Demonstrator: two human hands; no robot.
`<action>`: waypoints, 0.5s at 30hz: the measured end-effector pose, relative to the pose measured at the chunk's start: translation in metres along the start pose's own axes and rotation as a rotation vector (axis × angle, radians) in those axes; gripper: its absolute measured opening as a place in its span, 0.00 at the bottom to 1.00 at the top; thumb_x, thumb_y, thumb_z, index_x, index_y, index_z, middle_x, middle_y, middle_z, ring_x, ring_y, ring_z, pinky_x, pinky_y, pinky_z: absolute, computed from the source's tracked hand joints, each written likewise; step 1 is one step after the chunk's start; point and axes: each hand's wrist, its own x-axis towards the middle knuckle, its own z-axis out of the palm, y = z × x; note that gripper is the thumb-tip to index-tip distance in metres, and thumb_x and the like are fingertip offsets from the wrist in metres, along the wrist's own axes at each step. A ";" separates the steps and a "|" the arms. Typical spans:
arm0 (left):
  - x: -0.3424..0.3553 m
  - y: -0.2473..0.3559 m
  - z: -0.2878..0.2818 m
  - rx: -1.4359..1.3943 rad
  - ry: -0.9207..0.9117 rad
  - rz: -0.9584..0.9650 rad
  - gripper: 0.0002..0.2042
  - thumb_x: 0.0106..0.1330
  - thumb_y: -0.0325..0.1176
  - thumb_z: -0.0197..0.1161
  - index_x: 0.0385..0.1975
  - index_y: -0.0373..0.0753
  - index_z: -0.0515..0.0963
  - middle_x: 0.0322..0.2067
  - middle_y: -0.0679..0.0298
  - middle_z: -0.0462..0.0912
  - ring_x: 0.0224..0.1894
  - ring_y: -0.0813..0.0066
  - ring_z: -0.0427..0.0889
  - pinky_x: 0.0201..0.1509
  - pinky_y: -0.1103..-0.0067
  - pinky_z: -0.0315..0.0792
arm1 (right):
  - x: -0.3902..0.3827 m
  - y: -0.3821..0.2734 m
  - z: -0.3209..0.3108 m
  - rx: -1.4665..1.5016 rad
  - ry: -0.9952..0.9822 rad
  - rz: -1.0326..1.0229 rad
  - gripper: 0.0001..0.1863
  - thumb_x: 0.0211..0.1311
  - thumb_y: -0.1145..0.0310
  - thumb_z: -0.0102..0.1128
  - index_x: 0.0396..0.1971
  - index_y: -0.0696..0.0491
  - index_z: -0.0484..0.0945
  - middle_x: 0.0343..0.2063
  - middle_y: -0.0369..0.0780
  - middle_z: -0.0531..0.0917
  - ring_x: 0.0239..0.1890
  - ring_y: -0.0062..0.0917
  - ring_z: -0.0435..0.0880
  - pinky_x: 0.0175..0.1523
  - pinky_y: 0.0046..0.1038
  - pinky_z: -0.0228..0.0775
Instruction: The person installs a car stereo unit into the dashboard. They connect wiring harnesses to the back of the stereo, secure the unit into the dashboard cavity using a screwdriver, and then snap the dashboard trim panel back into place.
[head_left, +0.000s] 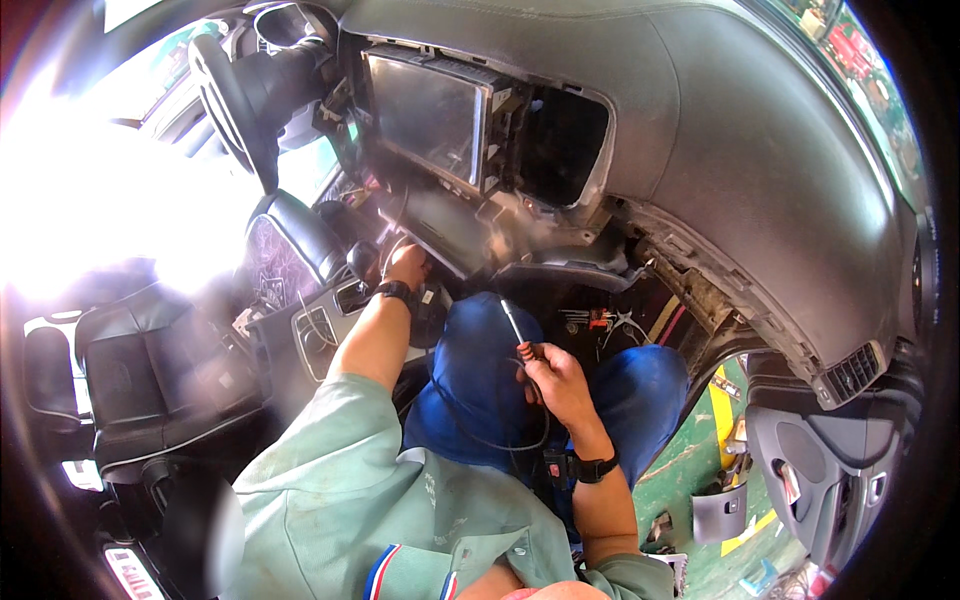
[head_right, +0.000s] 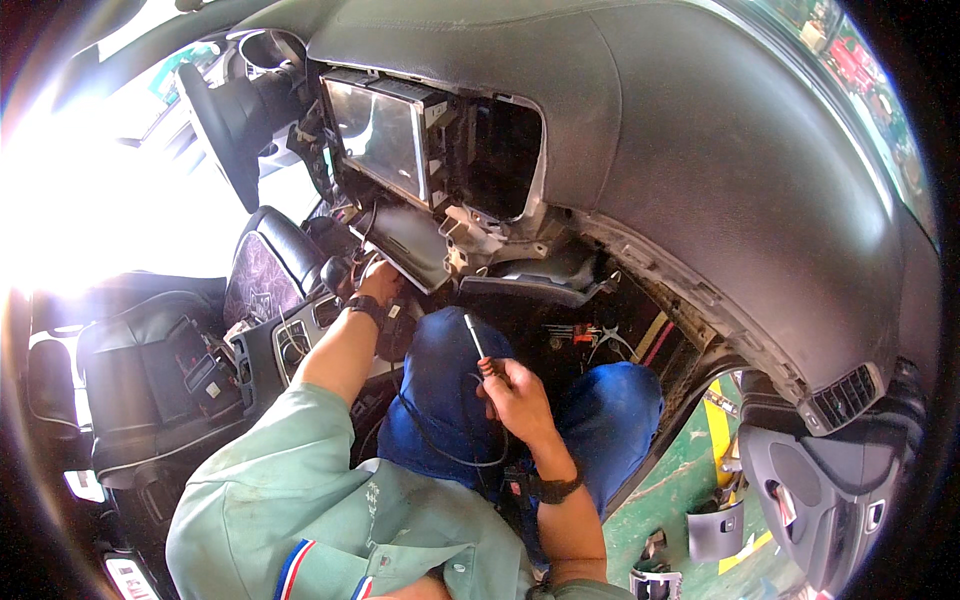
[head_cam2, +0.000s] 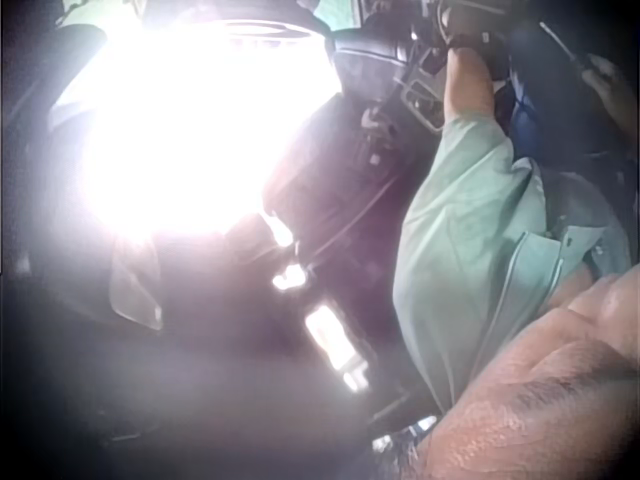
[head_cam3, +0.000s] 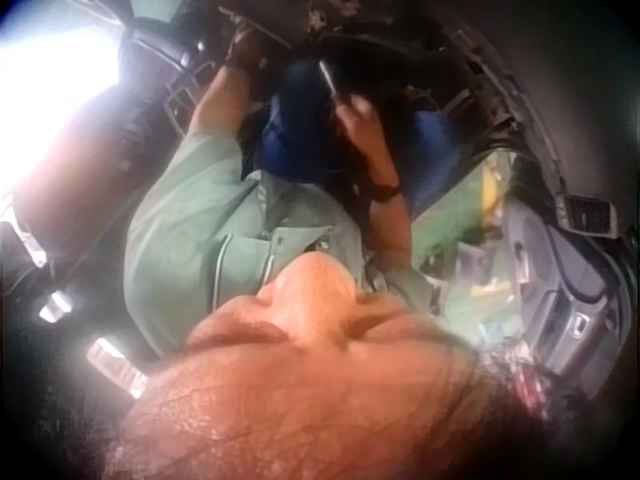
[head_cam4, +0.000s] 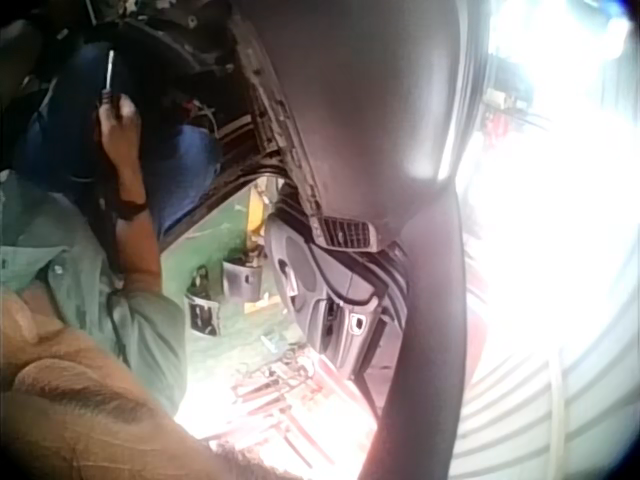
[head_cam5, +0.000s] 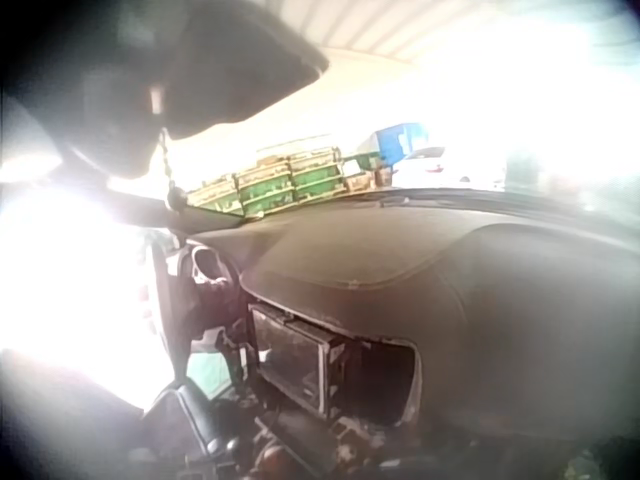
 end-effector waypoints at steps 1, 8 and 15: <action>0.000 0.005 0.000 0.027 0.000 0.021 0.08 0.53 0.31 0.66 0.31 0.35 0.80 0.33 0.48 0.82 0.40 0.49 0.81 0.42 0.63 0.75 | 0.000 0.000 -0.001 0.003 0.003 0.000 0.13 0.67 0.68 0.52 0.45 0.59 0.77 0.25 0.37 0.81 0.17 0.17 0.75 0.23 0.20 0.66; 0.023 -0.006 0.019 -0.895 -0.020 -0.667 0.05 0.56 0.30 0.63 0.27 0.35 0.80 0.29 0.49 0.82 0.34 0.52 0.81 0.36 0.65 0.74 | 0.000 -0.003 0.002 0.005 -0.006 0.016 0.13 0.66 0.68 0.52 0.45 0.59 0.76 0.25 0.38 0.81 0.17 0.17 0.75 0.23 0.20 0.66; 0.005 -0.055 0.025 -0.631 0.055 -0.314 0.11 0.64 0.35 0.58 0.21 0.38 0.75 0.16 0.64 0.73 0.14 0.74 0.70 0.17 0.74 0.61 | 0.001 -0.004 0.010 0.000 -0.051 0.021 0.13 0.66 0.67 0.53 0.46 0.59 0.76 0.25 0.38 0.81 0.18 0.17 0.75 0.24 0.20 0.66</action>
